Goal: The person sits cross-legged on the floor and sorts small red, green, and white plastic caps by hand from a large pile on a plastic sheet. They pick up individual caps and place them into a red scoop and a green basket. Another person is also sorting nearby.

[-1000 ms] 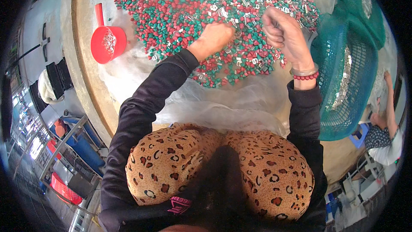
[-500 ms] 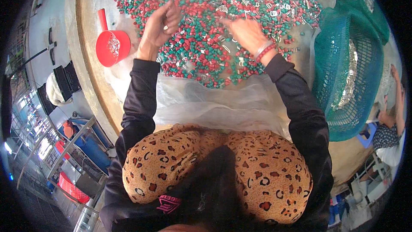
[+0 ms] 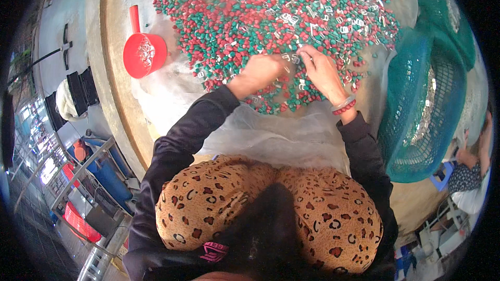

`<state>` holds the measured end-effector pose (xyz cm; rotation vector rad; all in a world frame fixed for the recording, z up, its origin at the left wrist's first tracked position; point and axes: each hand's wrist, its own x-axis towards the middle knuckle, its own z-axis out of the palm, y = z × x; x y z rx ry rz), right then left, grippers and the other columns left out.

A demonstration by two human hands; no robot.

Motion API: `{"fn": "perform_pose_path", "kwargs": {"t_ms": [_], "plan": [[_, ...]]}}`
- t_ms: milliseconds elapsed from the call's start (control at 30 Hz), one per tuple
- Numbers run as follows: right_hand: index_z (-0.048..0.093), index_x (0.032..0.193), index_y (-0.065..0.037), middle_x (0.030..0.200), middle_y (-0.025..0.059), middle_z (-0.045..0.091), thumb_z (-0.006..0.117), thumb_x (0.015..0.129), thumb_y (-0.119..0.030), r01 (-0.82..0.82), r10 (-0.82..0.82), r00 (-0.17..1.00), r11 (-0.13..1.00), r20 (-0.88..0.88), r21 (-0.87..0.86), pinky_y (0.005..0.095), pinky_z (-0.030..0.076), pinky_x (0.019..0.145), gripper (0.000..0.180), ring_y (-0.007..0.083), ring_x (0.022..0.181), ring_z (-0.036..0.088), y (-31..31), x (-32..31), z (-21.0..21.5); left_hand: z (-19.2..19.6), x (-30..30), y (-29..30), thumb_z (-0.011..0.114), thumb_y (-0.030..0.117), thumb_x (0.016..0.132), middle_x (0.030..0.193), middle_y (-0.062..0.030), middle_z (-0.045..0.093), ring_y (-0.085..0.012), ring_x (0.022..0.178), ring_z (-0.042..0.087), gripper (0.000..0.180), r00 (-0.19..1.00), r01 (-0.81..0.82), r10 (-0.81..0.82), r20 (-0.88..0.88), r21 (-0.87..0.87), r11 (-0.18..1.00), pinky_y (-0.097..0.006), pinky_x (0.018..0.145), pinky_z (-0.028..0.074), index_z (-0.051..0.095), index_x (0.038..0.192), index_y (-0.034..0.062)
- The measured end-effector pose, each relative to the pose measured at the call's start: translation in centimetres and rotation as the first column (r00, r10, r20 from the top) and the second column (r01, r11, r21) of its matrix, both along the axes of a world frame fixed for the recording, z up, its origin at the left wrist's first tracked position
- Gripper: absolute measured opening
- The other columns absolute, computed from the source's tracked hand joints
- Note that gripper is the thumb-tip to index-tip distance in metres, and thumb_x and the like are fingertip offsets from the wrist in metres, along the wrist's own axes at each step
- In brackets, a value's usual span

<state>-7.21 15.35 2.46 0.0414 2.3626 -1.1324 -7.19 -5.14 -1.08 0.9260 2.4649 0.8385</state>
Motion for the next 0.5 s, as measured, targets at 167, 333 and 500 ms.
{"fn": "perform_pose_path", "kwargs": {"t_ms": [167,333,500], "plan": [[0.062,0.102,-0.005,0.08,0.0113,0.064,0.05,0.094,-0.019,0.03,-0.062,0.961,0.992,-0.27,-0.124,0.0329,0.047,0.064,0.02,0.0213,0.066,0.061,-0.4,-2.2,0.6,-1.1,0.8,1.6,0.066,0.01,0.07,0.084,-0.0122,0.063,-0.0266,0.076,0.066,0.014,0.963,0.09,-0.152,-0.225,-0.262,0.961,-0.037,0.061,0.054,0.064,0.083,0.007],[0.061,0.112,-0.01,0.086,0.0166,0.066,0.047,0.094,-0.02,-0.209,0.231,0.931,0.972,-0.281,0.108,0.0445,0.049,0.067,0.025,0.0335,0.08,0.064,-2.2,-6.1,1.2,-0.6,-0.3,0.0,0.059,0.01,0.079,0.076,-0.0091,0.061,-0.0238,0.075,0.065,0.007,0.992,-0.079,0.065,-0.109,-0.137,0.987,-0.035,0.06,0.053,0.062,0.081,0.0039],[0.052,0.126,-0.017,0.072,0.0144,0.064,0.053,0.088,-0.02,-0.575,0.638,0.625,0.766,-0.449,0.288,0.0461,0.048,0.061,0.039,0.0333,0.071,0.064,-7.4,-9.6,-2.0,2.3,-2.3,-6.9,0.049,0.015,0.085,0.068,0.002,0.044,-0.0063,0.052,0.035,0.009,0.287,-0.849,0.137,0.948,0.185,0.495,-0.021,0.044,0.03,0.046,0.08,0.0082]]}}
